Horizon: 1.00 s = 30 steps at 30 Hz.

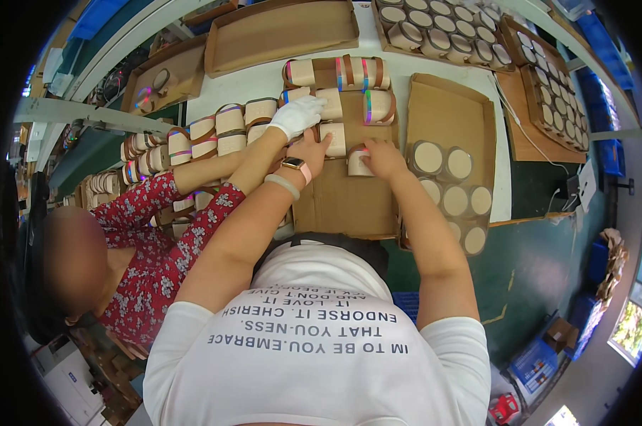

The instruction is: Assembling and checking light-up electronic devices on a production line.

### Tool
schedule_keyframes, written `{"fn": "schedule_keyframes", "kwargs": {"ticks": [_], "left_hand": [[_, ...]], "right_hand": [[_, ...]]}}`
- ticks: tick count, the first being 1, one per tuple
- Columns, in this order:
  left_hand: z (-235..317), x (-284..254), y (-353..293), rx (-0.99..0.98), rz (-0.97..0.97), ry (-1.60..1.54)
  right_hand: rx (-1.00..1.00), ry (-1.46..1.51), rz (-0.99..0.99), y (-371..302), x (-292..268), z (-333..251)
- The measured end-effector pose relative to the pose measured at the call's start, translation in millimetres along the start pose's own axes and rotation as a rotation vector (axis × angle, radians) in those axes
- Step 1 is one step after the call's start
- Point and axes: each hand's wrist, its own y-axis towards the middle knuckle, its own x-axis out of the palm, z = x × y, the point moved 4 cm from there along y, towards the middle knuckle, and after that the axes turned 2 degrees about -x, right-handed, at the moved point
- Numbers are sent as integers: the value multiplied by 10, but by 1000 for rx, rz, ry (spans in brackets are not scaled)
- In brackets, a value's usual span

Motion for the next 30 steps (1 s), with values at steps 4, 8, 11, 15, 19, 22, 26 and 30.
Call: {"fn": "schedule_keyframes", "kwargs": {"ticks": [4,8,11,15,19,22,26,30], "left_hand": [[-9,16,-25,1,36,-21],[35,25,-59,31,59,9],[39,7,-58,7,-2,-35],[42,-39,-78,8,-5,-57],[28,-89,-94,-12,-15,-111],[18,-93,-93,-15,-26,-113],[32,-110,-97,-27,-49,-120],[13,-76,-66,-7,-25,-109]], "right_hand": [[81,-108,52,-135,-46,-100],[81,-92,100,-262,-17,-88],[104,-73,122,-299,-29,-113],[88,-98,207,-311,53,-69],[79,-21,286,-319,42,-101],[58,19,315,-321,-17,-197],[49,5,324,-336,-31,-213],[138,-19,187,-352,31,-130]]}}
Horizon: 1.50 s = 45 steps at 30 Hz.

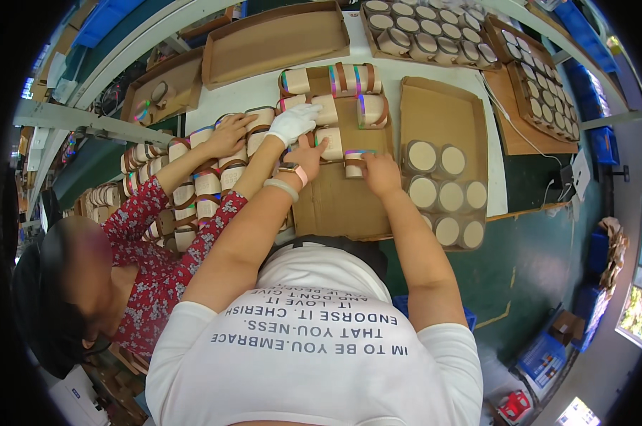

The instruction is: Assembling and checking light-up electronic devices on a production line.

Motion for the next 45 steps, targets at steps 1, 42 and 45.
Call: {"fn": "schedule_keyframes", "kwargs": {"ticks": [1,42,45], "left_hand": [[-1,11,8,9,-5,-31],[284,-420,-769,457,427,-399],[-262,-166,-478,116,420,-225]], "right_hand": [[21,3,-68,-3,46,34],[-318,-187,511,-855,-1622,-849],[49,-33,1130,-1454,-2436,-99]]}}
